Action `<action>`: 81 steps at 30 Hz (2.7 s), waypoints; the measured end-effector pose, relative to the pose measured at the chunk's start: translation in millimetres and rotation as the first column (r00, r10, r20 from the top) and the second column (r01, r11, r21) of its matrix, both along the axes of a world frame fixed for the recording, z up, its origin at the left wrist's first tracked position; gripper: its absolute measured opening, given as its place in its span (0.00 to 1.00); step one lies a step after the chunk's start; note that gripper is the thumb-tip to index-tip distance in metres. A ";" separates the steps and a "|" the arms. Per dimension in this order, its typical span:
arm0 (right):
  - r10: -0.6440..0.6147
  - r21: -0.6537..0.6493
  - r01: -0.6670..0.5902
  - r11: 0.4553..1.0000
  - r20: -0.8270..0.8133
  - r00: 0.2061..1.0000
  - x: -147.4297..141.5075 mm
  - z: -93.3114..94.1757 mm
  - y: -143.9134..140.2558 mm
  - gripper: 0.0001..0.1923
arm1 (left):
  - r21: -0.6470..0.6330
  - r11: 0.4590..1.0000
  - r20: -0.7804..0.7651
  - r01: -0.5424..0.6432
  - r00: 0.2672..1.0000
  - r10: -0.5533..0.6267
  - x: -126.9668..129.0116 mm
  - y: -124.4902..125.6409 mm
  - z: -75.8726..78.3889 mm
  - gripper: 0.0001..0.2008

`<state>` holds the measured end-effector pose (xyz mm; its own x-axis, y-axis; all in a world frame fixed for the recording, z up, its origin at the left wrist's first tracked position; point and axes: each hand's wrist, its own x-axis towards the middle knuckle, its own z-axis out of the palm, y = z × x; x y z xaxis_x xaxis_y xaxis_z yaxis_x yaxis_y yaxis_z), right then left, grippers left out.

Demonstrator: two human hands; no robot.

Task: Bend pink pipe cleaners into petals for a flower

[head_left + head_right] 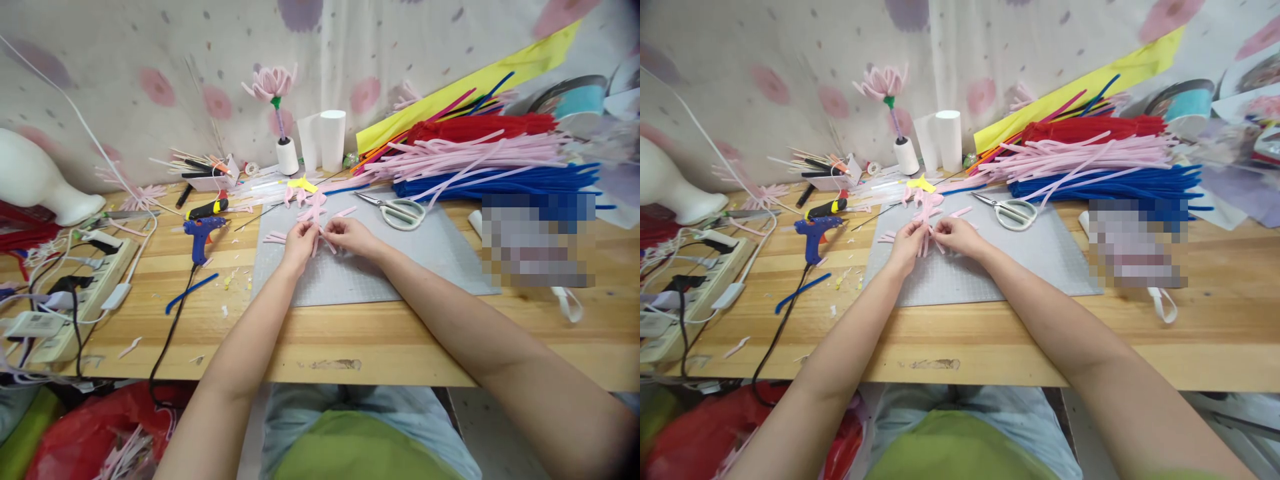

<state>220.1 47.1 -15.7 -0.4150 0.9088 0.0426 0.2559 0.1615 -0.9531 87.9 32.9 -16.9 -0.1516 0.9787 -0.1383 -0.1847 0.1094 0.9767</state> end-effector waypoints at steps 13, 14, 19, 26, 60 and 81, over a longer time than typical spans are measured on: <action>-0.040 0.124 0.036 0.992 0.029 0.999 -8.0 -2.2 -1.4 0.11 | -0.084 0.995 0.195 -0.047 0.979 0.063 4.4 4.9 -0.7 0.07; -0.059 0.141 0.053 0.989 0.037 0.998 -8.0 -2.5 -1.1 0.11 | -0.081 0.996 0.179 -0.043 0.982 0.057 4.3 5.3 -1.2 0.08; -0.112 0.050 0.116 0.992 -0.076 0.991 -1.7 1.2 2.9 0.14 | 0.015 0.999 0.015 -0.028 0.999 0.028 4.2 1.4 -0.2 0.08; -0.048 -0.128 0.012 0.992 -0.289 0.956 7.2 2.6 7.0 0.18 | 0.024 0.965 -0.140 0.263 0.956 -0.257 8.7 -7.8 3.6 0.10; -0.150 -0.169 0.104 0.980 -0.292 0.944 7.4 -1.1 6.0 0.17 | -0.036 0.956 -0.130 0.290 0.948 -0.292 -3.5 -6.9 1.4 0.12; -0.147 -0.094 0.132 0.987 -0.171 0.974 8.0 0.1 7.7 0.11 | 0.018 0.880 -0.202 0.475 0.864 -0.462 -20.7 0.2 10.7 0.10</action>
<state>228.1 54.8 -15.6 -0.2763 0.9607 0.0270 0.0966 0.0557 -0.9938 67.1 33.1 -6.2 0.3102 0.9466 -0.0877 0.0582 0.0732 0.9956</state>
